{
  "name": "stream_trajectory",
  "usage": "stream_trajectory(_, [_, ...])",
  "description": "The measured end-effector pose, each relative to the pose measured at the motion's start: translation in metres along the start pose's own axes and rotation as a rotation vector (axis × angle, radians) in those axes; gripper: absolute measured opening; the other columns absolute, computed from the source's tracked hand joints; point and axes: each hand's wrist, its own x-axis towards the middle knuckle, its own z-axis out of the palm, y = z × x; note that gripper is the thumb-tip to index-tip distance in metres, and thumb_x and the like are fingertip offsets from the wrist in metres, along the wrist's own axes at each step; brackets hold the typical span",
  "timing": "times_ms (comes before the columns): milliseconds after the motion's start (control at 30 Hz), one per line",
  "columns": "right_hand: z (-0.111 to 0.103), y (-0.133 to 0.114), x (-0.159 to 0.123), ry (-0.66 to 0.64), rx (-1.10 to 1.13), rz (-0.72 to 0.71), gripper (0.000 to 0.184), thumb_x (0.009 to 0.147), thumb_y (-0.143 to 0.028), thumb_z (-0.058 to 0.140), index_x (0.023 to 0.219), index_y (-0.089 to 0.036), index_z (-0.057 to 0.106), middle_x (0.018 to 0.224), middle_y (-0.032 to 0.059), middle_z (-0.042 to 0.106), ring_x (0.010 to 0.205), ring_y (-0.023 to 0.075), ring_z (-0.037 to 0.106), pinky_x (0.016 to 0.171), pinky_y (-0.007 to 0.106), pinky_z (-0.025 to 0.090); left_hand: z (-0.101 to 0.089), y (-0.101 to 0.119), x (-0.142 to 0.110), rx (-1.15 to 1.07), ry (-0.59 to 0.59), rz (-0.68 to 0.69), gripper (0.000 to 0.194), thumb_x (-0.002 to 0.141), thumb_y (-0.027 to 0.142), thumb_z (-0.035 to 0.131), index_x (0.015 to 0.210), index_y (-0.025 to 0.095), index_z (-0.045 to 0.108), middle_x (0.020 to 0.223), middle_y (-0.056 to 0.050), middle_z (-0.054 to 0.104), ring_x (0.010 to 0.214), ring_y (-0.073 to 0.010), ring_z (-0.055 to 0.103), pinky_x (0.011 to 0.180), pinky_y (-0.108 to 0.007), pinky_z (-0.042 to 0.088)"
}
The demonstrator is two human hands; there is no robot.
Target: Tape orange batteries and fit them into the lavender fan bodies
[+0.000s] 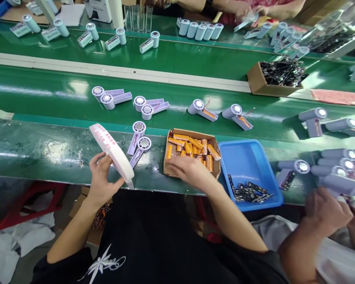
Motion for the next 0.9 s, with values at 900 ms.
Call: stream_trajectory(900, [-0.023,-0.04,0.015,0.183,0.41,0.075,0.036,0.096,-0.031,0.076,0.131,-0.025,0.076,0.093,0.0042,0.084,0.085,0.0237,0.08,0.083,0.032,0.061,-0.004,0.022,0.005,0.398,-0.108,0.356,0.076,0.089,0.011,0.068,0.159,0.035,0.053,0.137,-0.004,0.074,0.131,-0.0376,0.049,0.12,-0.061,0.036])
